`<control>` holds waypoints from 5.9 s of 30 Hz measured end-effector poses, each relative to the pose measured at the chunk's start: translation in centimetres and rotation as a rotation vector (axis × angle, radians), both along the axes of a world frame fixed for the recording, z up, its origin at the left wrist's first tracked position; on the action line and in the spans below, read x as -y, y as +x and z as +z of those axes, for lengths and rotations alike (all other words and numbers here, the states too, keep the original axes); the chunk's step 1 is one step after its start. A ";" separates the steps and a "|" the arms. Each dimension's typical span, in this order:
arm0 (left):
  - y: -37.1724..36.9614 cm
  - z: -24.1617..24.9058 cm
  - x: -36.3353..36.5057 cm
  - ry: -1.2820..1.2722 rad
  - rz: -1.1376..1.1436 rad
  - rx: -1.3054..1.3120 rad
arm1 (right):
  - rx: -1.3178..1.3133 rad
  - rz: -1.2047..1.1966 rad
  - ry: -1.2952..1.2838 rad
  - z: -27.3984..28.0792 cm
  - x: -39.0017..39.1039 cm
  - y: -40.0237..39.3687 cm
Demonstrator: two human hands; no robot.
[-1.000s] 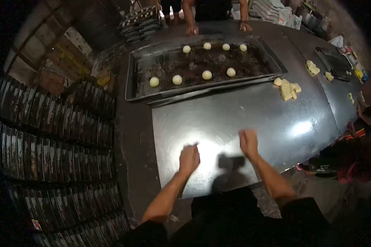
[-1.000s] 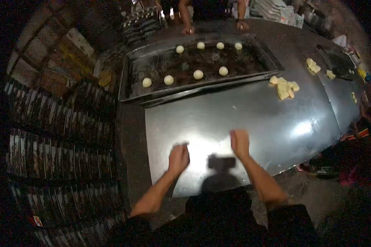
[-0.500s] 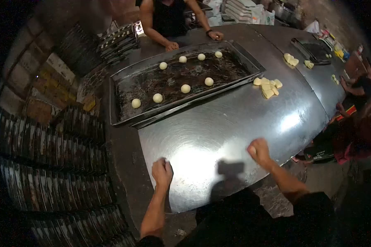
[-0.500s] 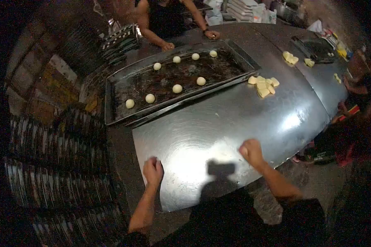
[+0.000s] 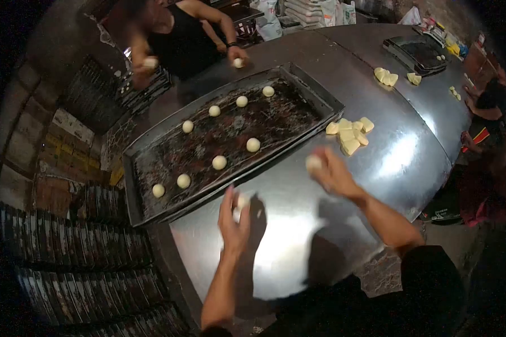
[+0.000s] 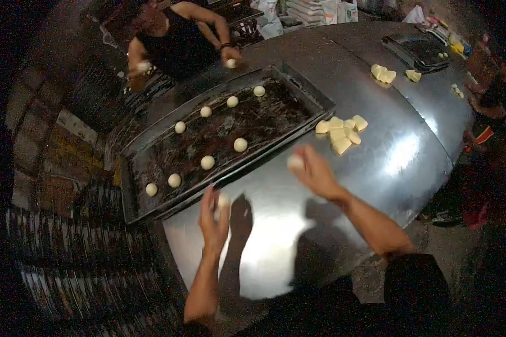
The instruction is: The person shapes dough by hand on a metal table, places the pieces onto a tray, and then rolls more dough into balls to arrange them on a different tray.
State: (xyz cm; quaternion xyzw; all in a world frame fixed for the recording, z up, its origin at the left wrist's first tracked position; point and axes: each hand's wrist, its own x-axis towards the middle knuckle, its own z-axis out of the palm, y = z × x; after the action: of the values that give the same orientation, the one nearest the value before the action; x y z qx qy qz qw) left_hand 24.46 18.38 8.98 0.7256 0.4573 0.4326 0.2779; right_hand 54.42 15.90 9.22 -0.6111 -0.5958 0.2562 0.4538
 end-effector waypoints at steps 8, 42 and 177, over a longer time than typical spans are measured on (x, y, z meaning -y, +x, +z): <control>18.9 -3.6 -21.0 -0.283 -0.393 -0.846 | 0.490 -0.198 -0.141 -2.6 -18.3 8.9; -23.8 0.6 -6.8 0.089 0.423 0.089 | 0.369 0.086 0.209 -0.2 -9.3 -17.8; -14.3 -10.2 5.7 -0.151 0.365 -0.070 | 0.281 -0.277 0.072 -11.5 7.9 -12.4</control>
State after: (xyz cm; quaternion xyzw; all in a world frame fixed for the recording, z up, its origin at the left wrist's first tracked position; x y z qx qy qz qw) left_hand 10.12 12.63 -1.18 0.6225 0.6217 0.4148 0.2323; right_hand 42.00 7.95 -2.30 -0.7006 -0.5722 0.0819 0.4185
